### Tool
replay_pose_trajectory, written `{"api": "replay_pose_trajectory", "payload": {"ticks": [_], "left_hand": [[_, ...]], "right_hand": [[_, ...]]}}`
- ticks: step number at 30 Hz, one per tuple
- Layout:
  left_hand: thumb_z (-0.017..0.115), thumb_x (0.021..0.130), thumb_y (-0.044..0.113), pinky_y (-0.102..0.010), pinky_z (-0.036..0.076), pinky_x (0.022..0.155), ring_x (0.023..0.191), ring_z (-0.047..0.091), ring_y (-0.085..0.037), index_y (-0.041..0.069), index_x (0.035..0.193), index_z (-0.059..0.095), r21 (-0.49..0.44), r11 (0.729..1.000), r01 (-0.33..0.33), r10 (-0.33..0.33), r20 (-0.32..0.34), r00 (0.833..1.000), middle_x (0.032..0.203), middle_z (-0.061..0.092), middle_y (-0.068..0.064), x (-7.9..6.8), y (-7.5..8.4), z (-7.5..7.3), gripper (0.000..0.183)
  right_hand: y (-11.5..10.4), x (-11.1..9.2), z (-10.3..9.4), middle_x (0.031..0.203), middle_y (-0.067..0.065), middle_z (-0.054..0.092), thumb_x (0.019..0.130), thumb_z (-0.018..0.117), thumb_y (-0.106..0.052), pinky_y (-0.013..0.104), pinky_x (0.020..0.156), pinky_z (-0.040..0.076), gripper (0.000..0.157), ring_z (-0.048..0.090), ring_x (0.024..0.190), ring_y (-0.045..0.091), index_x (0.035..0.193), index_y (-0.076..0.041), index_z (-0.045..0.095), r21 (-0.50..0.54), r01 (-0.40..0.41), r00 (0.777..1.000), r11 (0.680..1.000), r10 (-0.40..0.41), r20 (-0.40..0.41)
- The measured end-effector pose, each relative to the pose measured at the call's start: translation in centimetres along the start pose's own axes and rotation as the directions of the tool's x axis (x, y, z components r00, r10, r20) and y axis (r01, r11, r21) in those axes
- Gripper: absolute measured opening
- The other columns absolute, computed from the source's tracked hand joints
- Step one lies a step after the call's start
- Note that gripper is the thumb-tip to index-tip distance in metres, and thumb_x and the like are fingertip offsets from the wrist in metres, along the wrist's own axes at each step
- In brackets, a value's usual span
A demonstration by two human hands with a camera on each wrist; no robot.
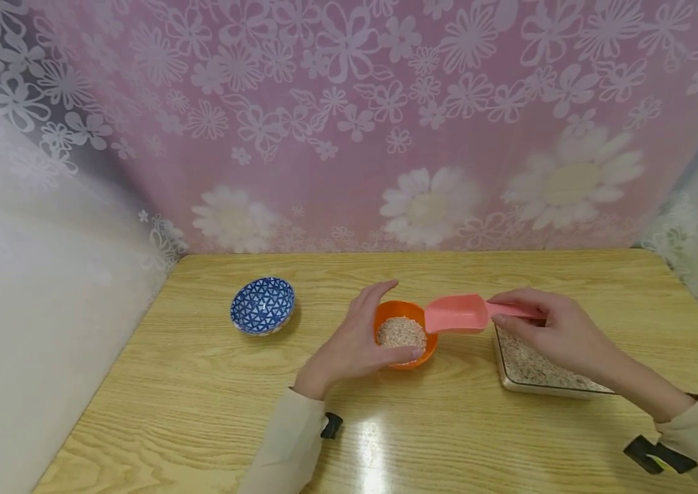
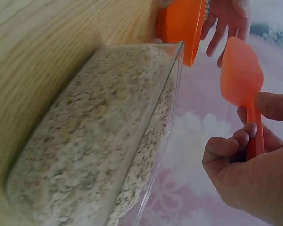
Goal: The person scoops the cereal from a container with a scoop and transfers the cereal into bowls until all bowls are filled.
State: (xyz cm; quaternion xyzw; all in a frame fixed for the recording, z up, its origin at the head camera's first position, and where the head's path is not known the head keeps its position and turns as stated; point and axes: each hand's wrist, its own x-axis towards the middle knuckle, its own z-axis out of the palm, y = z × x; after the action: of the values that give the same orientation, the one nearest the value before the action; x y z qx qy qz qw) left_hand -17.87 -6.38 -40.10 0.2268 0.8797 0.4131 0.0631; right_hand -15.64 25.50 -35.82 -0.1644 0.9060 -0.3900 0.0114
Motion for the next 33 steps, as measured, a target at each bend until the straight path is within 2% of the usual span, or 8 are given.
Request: {"api": "replay_pose_trajectory", "payload": {"ticks": [7, 10, 16, 25, 33], "left_hand": [[0.081, 0.081, 0.056, -0.054, 0.041, 0.116, 0.151, 0.029, -0.016, 0.042, 0.158, 0.024, -0.058, 0.995, -0.075, 0.075, -0.004, 0.997, 0.166, 0.024, 0.014, 0.2, 1.8, 0.9, 0.097], [0.081, 0.083, 0.054, -0.052, 0.039, 0.118, 0.151, 0.029, -0.014, 0.043, 0.158, 0.026, -0.065, 0.992, -0.104, 0.104, -0.001, 0.995, 0.164, 0.027, 0.015, 0.3, 2.5, 1.5, 0.094], [0.079, 0.085, 0.056, -0.047, 0.043, 0.115, 0.15, 0.035, -0.014, 0.044, 0.158, 0.025, -0.062, 0.989, -0.136, 0.137, 0.01, 0.991, 0.162, 0.029, 0.015, 0.4, 3.8, 2.9, 0.091], [0.078, 0.084, 0.058, -0.041, 0.045, 0.114, 0.149, 0.033, -0.011, 0.044, 0.158, 0.023, -0.03, 0.991, -0.131, 0.132, 0.051, 0.99, 0.163, 0.026, 0.013, 0.8, 5.7, 5.1, 0.094], [0.075, 0.086, 0.061, -0.037, 0.046, 0.112, 0.147, 0.036, -0.012, 0.041, 0.16, 0.022, 0.03, 0.988, -0.152, 0.149, 0.081, 0.986, 0.162, 0.03, 0.011, 1.7, 7.3, 7.4, 0.094]], "right_hand": [[1.9, -1.2, -1.0, 0.109, -0.022, 0.074, 0.101, 0.066, -0.014, 0.025, 0.066, 0.054, 0.031, 0.072, 0.092, 0.003, 0.132, -0.012, 0.067, 0.117, 0.027, 1.0, 0.993, -0.027, -0.007], [2.7, -1.9, -1.5, 0.11, -0.024, 0.074, 0.1, 0.066, -0.01, 0.024, 0.068, 0.055, 0.033, 0.072, 0.094, 0.001, 0.133, -0.01, 0.066, 0.142, 0.024, 1.0, 0.99, -0.022, -0.018], [4.5, -3.3, -2.7, 0.108, -0.023, 0.075, 0.099, 0.064, -0.002, 0.018, 0.071, 0.056, 0.036, 0.071, 0.093, -0.003, 0.134, -0.01, 0.065, 0.167, 0.018, 0.998, 0.986, -0.009, -0.056], [6.8, -5.2, -4.6, 0.106, -0.031, 0.07, 0.099, 0.066, -0.007, 0.012, 0.07, 0.053, 0.035, 0.067, 0.093, -0.011, 0.133, -0.016, 0.066, 0.108, -0.088, 0.989, 0.99, 0.1, -0.11], [8.5, -6.4, -5.6, 0.103, -0.041, 0.062, 0.1, 0.068, -0.014, 0.013, 0.064, 0.049, 0.03, 0.061, 0.088, -0.018, 0.13, -0.016, 0.068, 0.015, -0.152, 0.972, 0.988, 0.152, -0.179]]}}
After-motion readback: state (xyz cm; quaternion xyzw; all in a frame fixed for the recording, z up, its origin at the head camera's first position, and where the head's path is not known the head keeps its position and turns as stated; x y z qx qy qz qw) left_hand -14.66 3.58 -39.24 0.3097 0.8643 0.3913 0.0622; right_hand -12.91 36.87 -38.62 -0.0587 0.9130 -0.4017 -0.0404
